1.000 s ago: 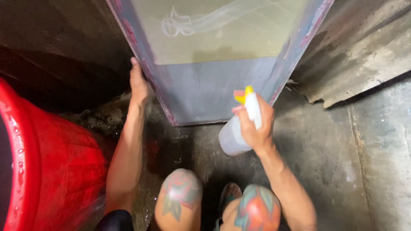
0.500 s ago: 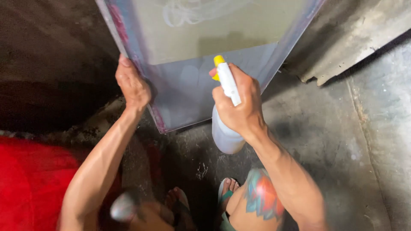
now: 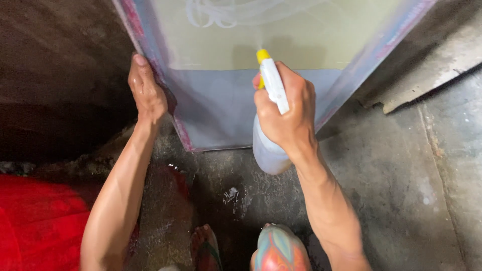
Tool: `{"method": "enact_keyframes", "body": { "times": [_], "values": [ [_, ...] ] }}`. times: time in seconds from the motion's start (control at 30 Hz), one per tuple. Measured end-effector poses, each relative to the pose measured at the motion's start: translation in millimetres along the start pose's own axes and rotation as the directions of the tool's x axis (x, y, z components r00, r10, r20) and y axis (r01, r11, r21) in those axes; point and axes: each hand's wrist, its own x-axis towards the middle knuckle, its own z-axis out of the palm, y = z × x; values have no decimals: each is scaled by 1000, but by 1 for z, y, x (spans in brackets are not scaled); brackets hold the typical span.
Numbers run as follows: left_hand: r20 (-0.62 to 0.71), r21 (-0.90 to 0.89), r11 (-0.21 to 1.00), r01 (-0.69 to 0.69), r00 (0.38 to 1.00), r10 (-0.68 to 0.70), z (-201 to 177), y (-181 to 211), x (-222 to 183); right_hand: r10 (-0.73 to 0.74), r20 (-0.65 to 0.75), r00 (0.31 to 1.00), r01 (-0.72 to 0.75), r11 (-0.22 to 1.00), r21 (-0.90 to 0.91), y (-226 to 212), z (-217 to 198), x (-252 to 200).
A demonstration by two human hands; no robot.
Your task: The person is spraying a screen printing frame with a liquid from a spray bottle and refilling the bottle from a bucket of water.
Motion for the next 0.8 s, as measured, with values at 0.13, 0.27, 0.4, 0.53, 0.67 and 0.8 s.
{"method": "enact_keyframes", "body": {
  "times": [0.13, 0.27, 0.4, 0.53, 0.67, 0.8],
  "values": [
    [41, -54, 999, -4, 999, 6, -2, 93, 10, -15, 12, 1000, 15, 1000, -20, -5, 12, -8],
    [45, -147, 989, 11, 999, -5, 0, 76, 2, -16, -77, 997, 15, 1000, -13, -2, 23, -13],
    [44, -164, 984, -71, 996, 80, -4, 99, 1, -8, -25, 1000, 9, 999, 40, -4, 24, -21],
    [56, -174, 980, -92, 993, 103, -11, 116, 2, -57, -20, 998, 58, 992, 111, -10, 31, -19],
    [135, -211, 977, 1, 990, 28, -5, 34, -17, -54, -28, 998, 57, 993, 108, -2, 25, -20],
    [43, -259, 959, 112, 994, -104, 7, -18, -34, -64, -6, 998, 64, 988, 141, -14, 21, -20]
  ]
}}
